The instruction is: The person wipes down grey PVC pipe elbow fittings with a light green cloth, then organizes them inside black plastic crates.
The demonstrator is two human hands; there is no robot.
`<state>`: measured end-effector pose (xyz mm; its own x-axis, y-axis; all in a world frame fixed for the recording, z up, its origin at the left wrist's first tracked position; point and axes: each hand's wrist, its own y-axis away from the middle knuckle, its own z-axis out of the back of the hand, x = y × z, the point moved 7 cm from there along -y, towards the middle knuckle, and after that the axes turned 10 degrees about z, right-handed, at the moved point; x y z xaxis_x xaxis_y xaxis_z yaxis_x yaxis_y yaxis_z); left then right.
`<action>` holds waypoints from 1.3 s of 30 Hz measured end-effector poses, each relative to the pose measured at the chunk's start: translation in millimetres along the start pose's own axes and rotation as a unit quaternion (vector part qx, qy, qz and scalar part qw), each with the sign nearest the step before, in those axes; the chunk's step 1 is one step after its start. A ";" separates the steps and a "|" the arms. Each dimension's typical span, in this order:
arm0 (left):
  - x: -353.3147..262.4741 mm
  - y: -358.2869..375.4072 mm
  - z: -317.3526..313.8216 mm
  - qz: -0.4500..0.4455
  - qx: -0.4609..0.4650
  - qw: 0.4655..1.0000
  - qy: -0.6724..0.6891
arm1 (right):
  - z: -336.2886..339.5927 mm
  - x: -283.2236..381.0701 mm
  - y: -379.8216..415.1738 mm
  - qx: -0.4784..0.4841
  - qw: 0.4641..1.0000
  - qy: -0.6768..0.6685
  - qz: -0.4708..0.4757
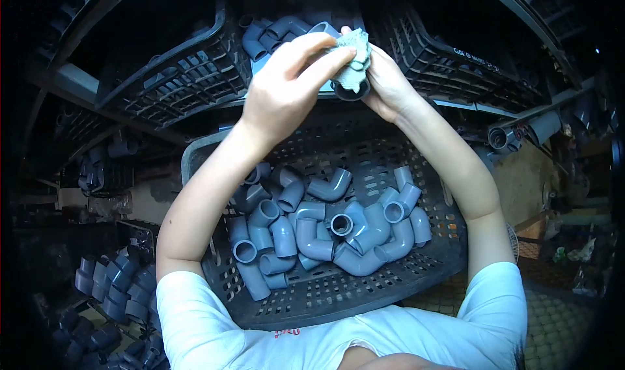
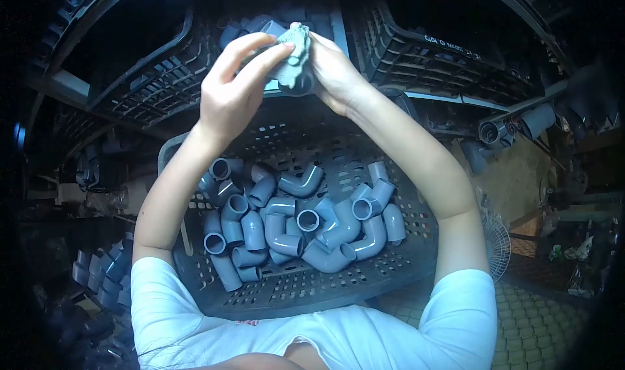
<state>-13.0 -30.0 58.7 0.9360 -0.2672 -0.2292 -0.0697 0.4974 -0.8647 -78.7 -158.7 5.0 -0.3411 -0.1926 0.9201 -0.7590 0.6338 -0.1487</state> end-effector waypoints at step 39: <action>-10.0 11.7 -6.1 0.111 -0.039 0.986 0.115 | -13.3 -11.8 -0.1 0.189 0.944 -0.232 -0.139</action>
<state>-25.2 -26.6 48.2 0.7923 -0.3439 -0.5040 -0.2986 0.5018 -0.8118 -67.2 -146.6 -1.0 -0.2385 -0.6749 0.6983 -0.9689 0.2142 -0.1238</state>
